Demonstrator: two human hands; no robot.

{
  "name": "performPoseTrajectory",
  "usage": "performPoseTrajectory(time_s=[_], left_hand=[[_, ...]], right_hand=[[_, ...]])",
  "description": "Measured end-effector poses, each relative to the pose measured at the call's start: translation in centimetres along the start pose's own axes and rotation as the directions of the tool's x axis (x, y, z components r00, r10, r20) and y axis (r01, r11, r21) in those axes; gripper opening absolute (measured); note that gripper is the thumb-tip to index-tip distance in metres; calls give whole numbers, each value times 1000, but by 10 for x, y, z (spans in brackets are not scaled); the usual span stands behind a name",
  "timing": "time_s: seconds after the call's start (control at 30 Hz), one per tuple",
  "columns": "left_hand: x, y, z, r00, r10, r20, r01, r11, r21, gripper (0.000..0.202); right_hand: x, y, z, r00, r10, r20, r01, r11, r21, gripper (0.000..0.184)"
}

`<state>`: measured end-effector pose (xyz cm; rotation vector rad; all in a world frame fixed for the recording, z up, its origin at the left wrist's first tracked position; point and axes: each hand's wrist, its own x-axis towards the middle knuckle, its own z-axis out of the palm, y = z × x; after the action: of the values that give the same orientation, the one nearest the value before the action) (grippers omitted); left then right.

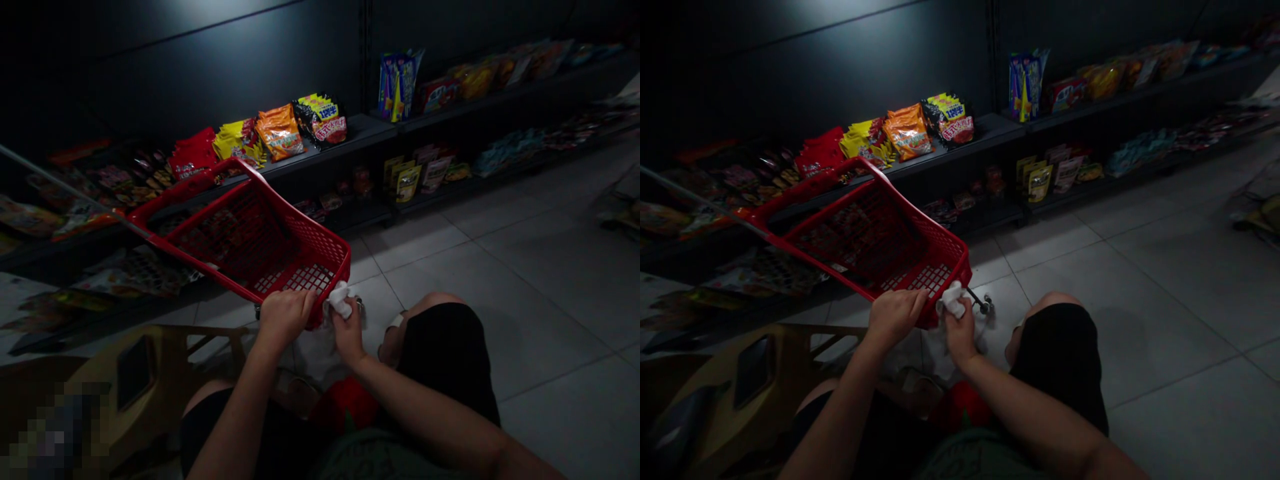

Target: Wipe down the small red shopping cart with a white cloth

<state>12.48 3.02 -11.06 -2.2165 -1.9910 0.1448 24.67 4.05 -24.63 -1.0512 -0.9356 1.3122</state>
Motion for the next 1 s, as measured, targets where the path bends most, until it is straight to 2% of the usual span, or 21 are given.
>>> performPoseTrajectory(time_s=[0.07,0.13,0.17,0.23,0.3,0.37,0.43,0.5,0.6,0.63,0.7,0.77,0.87,0.93,1.0], left_hand=[[-1,0,-1,1000,18,-6,-18,999,26,46],[-3,0,-2,1000,20,-16,-19,999,34,45],[-3,0,-2,1000,18,-19,-17,999,27,45],[-3,0,-1,1000,19,-22,-18,1000,5,44],[-2,1,1,999,8,-32,-9,1000,-16,45],[0,2,3,999,-8,-40,7,1000,-23,47],[1,2,3,999,-31,-37,30,999,-21,48],[1,2,3,999,-36,-28,35,999,-13,47],[-2,1,2,999,-20,-25,20,1000,2,43],[-3,0,3,1000,-12,-27,13,1000,8,42],[-5,-3,4,1000,4,-27,-3,1000,14,40],[-7,-5,6,1000,8,-29,-8,1000,4,40],[-6,-5,7,999,-2,-50,1,1000,-13,42],[-5,-4,7,998,7,-63,-7,1000,-6,40],[-3,-2,6,998,11,-62,-11,1000,5,39]], right_hand=[[-24,7,-1,989,36,141,-35,999,-10,23],[-21,4,-6,978,44,203,-41,999,-19,22],[-8,-1,-9,984,29,177,-27,1000,-13,21],[30,-15,-14,999,-4,36,3,1000,29,22],[68,-29,-15,991,-2,-130,13,996,84,23],[86,-36,-11,978,9,-209,14,994,107,25],[73,-33,-4,979,4,-203,13,997,80,24],[35,-20,3,991,6,-136,-1,999,38,23],[-27,4,8,990,51,134,-52,999,4,21],[-39,11,8,978,76,196,-78,997,1,20],[-41,18,2,972,118,204,-122,993,8,22],[-16,17,-8,985,127,119,-130,991,21,26],[45,7,-20,994,100,-43,-98,994,52,30],[79,-1,-21,983,83,-164,-71,994,77,31],[89,-3,-17,968,77,-240,-57,994,91,34]])
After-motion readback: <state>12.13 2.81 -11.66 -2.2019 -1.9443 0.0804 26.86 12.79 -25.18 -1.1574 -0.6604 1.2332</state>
